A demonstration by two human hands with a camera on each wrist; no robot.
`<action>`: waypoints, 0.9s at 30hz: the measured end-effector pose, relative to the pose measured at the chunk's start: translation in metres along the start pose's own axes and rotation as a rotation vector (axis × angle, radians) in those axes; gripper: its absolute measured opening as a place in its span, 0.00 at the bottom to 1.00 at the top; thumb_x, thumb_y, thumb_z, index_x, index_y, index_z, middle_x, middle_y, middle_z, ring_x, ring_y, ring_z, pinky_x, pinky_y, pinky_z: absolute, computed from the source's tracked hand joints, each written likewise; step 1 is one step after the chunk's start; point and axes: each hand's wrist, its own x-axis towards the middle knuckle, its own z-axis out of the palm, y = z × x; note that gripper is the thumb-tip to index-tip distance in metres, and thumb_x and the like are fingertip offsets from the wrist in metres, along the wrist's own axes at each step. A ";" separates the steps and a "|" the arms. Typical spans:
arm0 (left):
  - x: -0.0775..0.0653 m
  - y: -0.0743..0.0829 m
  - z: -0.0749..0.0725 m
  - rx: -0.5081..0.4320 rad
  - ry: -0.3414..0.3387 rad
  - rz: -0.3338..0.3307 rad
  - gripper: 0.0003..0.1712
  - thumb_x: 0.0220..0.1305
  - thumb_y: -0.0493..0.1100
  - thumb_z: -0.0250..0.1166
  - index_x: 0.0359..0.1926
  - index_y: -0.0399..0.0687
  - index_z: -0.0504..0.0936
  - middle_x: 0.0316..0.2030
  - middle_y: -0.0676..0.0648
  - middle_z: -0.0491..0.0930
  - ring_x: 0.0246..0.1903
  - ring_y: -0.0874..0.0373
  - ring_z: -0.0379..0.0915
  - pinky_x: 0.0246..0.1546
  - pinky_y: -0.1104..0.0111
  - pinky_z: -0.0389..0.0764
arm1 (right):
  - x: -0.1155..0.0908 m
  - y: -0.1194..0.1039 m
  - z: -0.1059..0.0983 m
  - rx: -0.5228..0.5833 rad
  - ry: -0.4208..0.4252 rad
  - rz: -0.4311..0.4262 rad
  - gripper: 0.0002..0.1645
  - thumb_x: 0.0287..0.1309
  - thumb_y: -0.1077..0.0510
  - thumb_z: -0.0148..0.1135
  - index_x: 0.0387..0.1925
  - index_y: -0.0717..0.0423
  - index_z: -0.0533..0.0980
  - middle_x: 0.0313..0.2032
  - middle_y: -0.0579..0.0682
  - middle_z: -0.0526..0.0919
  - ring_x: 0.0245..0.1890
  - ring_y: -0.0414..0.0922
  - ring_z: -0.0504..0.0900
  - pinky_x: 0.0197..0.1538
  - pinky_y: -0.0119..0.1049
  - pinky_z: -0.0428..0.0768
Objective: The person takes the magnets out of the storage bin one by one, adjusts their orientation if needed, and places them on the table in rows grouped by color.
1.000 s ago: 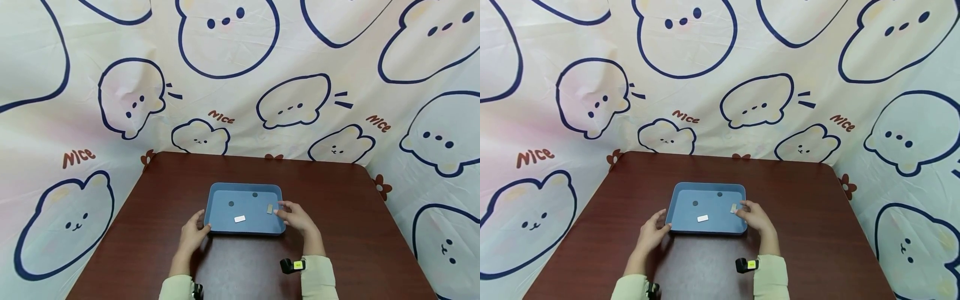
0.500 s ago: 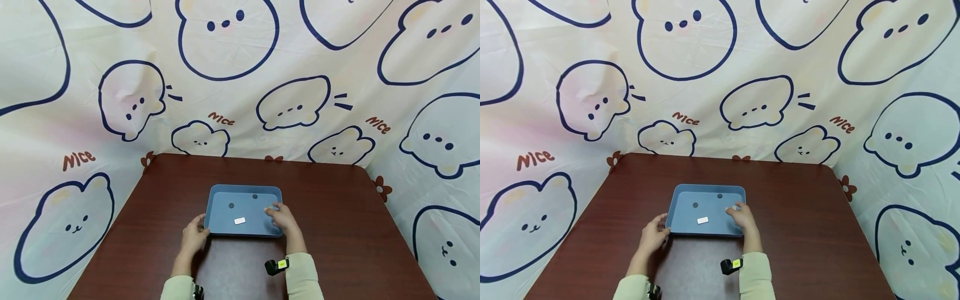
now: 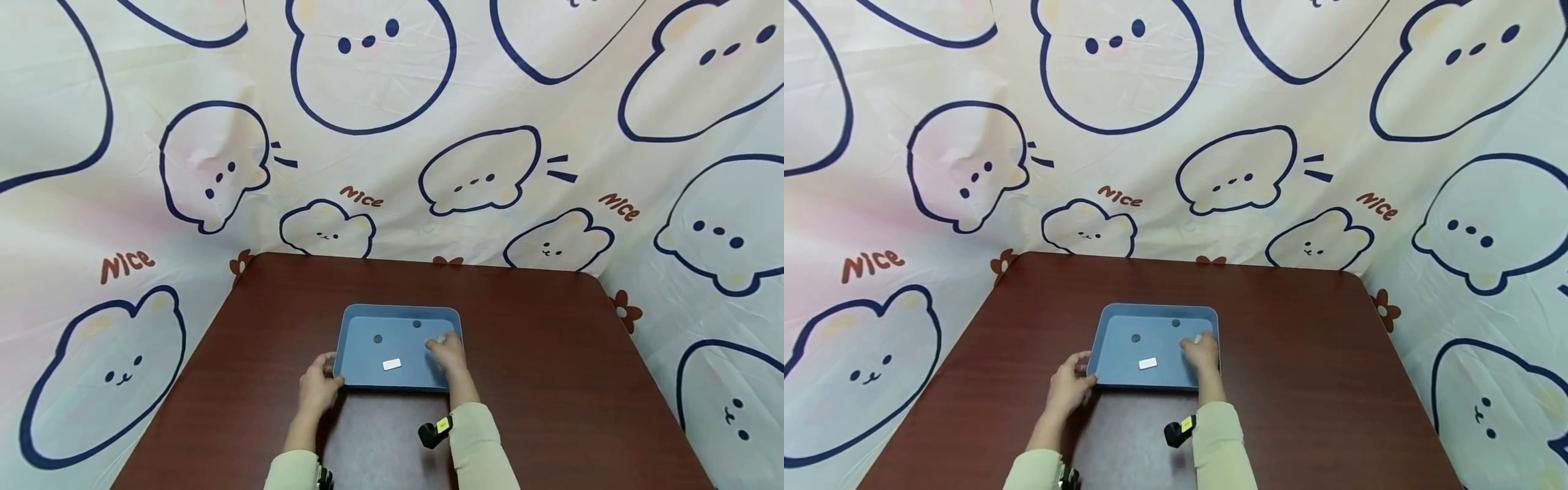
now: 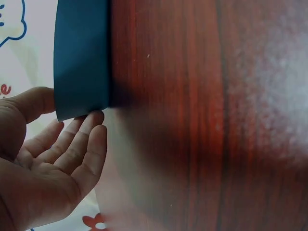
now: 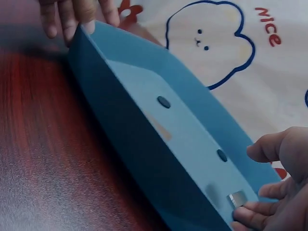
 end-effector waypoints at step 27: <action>0.000 -0.002 -0.002 -0.035 -0.055 -0.016 0.27 0.55 0.32 0.66 0.58 0.41 0.72 0.37 0.42 0.79 0.33 0.51 0.73 0.33 0.57 0.73 | 0.029 0.019 0.007 0.006 -0.055 -0.213 0.14 0.53 0.70 0.60 0.44 0.67 0.78 0.35 0.53 0.80 0.36 0.47 0.76 0.37 0.38 0.74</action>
